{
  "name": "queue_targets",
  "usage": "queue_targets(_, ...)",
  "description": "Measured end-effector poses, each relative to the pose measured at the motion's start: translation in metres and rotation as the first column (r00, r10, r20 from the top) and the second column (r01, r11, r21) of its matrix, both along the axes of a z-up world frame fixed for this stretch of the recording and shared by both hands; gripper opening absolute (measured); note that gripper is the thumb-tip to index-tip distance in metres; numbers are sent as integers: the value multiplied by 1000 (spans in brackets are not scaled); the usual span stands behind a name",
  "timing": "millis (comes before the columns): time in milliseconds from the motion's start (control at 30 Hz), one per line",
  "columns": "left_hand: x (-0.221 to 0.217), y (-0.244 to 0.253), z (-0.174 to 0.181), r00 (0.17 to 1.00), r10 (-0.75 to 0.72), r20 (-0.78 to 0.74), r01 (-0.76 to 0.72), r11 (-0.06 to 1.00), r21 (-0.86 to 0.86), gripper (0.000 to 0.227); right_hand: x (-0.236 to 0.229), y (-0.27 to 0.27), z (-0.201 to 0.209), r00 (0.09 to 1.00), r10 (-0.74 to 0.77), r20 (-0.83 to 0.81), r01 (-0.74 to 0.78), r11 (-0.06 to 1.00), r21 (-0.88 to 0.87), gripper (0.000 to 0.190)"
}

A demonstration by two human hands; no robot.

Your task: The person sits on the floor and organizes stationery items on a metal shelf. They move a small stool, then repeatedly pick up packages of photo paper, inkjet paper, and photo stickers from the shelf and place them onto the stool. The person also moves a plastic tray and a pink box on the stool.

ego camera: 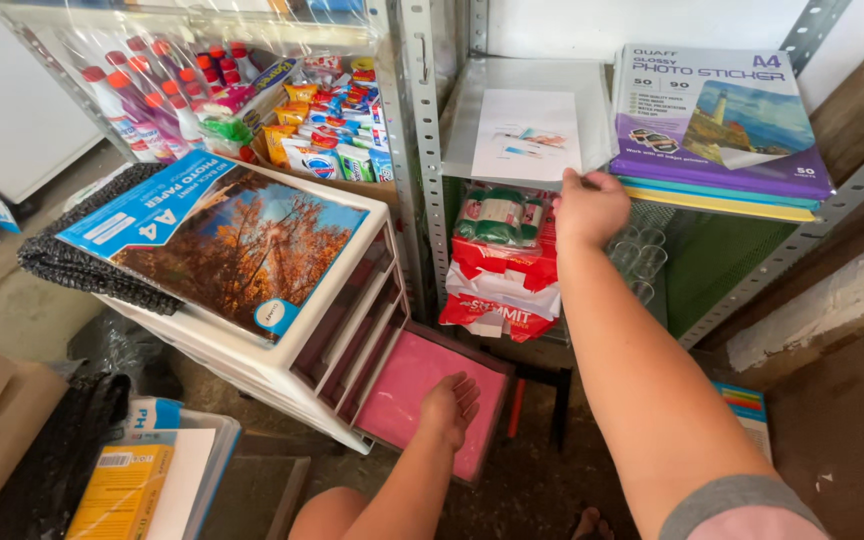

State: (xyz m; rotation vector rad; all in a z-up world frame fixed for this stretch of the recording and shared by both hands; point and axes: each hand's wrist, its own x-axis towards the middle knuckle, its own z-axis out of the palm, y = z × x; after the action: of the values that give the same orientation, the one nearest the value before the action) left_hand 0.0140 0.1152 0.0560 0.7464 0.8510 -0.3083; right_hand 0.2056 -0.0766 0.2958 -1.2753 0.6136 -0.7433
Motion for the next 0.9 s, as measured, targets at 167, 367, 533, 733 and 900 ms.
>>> queue_targets(167,50,5,59,929,-243,278,180,956,231,31,19,-2,-11,995,-92,38,99,965,-245,16)
queue_targets(367,95,-4,153,851,-208,482,119,971,208,39,-36,12,26,987,-2,158,46,961,-274,15)
queue_targets(533,88,-11,211,844,-134,520,137,990,33,66,-108,-15,38,951,133,280,-56,963,-264,18)
queue_targets(733,82,-20,207,819,-193,540,126,979,159,51,-189,-66,26,954,169,248,-122,974,-191,22)
queue_targets(900,57,-38,208,772,-231,592,67,956,286,46,-228,-114,-16,948,202,245,-179,977,-113,25)
